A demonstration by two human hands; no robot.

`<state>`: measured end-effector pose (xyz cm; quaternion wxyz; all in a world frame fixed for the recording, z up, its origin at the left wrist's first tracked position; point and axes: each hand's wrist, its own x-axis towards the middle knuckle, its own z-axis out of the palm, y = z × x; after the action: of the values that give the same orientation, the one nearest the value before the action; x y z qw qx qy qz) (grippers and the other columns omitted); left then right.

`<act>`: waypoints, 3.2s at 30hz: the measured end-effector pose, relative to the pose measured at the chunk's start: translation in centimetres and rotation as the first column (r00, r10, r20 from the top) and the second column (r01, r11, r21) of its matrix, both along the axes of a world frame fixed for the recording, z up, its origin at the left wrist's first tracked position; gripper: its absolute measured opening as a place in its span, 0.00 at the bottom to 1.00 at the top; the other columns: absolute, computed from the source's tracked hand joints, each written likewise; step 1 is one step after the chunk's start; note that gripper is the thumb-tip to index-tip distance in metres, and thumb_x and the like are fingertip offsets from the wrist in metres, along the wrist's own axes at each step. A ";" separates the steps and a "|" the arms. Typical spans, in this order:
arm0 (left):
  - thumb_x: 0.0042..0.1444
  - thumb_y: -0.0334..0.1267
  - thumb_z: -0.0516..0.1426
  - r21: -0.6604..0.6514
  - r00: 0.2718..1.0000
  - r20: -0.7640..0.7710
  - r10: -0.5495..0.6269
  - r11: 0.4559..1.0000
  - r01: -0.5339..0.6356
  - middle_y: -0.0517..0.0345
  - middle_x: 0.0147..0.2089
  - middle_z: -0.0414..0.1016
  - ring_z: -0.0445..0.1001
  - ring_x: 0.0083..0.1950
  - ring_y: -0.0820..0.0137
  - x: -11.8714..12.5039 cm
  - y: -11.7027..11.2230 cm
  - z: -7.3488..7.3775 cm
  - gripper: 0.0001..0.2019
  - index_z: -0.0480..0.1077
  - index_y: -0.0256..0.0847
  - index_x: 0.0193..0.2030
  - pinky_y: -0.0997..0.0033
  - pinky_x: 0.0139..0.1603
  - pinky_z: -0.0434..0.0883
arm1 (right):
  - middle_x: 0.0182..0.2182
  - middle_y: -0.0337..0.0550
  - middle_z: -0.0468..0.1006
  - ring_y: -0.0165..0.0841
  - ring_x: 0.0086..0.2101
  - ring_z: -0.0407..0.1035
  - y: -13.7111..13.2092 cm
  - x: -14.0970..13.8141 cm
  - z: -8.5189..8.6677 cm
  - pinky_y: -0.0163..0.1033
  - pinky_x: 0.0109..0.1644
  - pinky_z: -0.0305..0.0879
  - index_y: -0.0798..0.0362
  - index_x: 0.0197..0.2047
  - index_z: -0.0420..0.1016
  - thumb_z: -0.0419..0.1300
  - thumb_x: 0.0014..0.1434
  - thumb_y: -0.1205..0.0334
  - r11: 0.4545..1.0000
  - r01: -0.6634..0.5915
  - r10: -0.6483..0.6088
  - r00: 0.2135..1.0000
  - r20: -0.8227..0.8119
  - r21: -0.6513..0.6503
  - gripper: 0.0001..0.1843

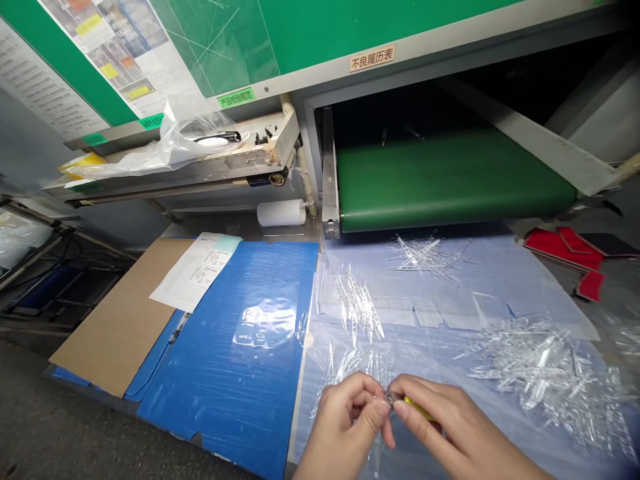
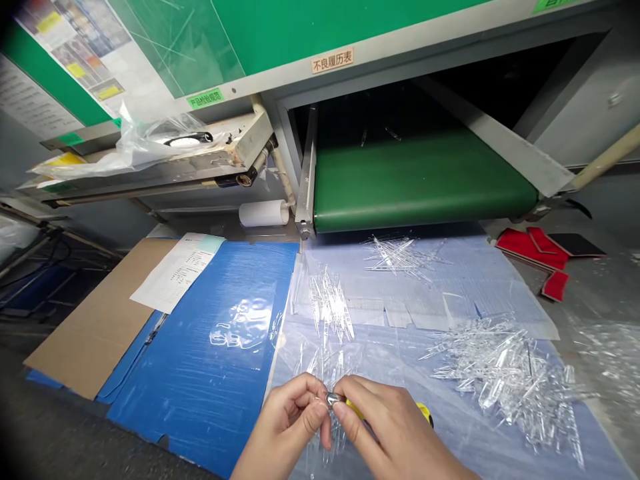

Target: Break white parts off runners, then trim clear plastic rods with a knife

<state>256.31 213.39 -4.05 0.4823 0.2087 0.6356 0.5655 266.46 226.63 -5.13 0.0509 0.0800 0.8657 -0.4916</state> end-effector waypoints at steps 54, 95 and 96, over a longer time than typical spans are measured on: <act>0.52 0.53 0.54 -0.020 0.990 0.058 0.129 0.992 -0.128 0.65 0.20 0.61 0.59 0.23 0.75 -0.8 -2.1 -2.0 0.18 0.61 0.38 0.30 0.75 0.28 0.57 | 0.25 0.38 0.68 0.31 0.26 0.64 -0.1 -3.3 -0.6 0.35 0.30 0.55 0.51 0.28 0.61 0.41 0.65 0.56 0.991 -0.133 0.133 0.991 0.003 0.019 0.18; 0.53 0.55 0.50 -0.119 0.991 -0.130 -0.023 0.993 0.007 0.62 0.17 0.60 0.57 0.19 0.75 0.4 -1.9 -3.7 0.20 0.59 0.39 0.25 0.75 0.21 0.52 | 0.18 0.36 0.67 0.29 0.20 0.64 0.3 -2.5 -2.8 0.32 0.22 0.60 0.50 0.27 0.60 0.38 0.65 0.51 0.900 0.436 -0.427 0.882 -0.199 -0.002 0.21; 0.53 0.55 0.49 -0.161 0.987 -0.149 -0.051 0.987 0.027 0.63 0.16 0.59 0.56 0.18 0.75 0.5 -2.1 -4.1 0.19 0.59 0.40 0.25 0.75 0.20 0.51 | 0.18 0.36 0.66 0.29 0.19 0.64 1.9 -2.8 -2.6 0.32 0.22 0.60 0.50 0.28 0.61 0.38 0.65 0.49 0.858 0.509 -0.492 0.854 -0.171 0.073 0.22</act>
<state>256.80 211.33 -8.18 0.4583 0.2249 0.7094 0.4860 263.63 228.49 -7.75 -0.1474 0.2690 0.8433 -0.4413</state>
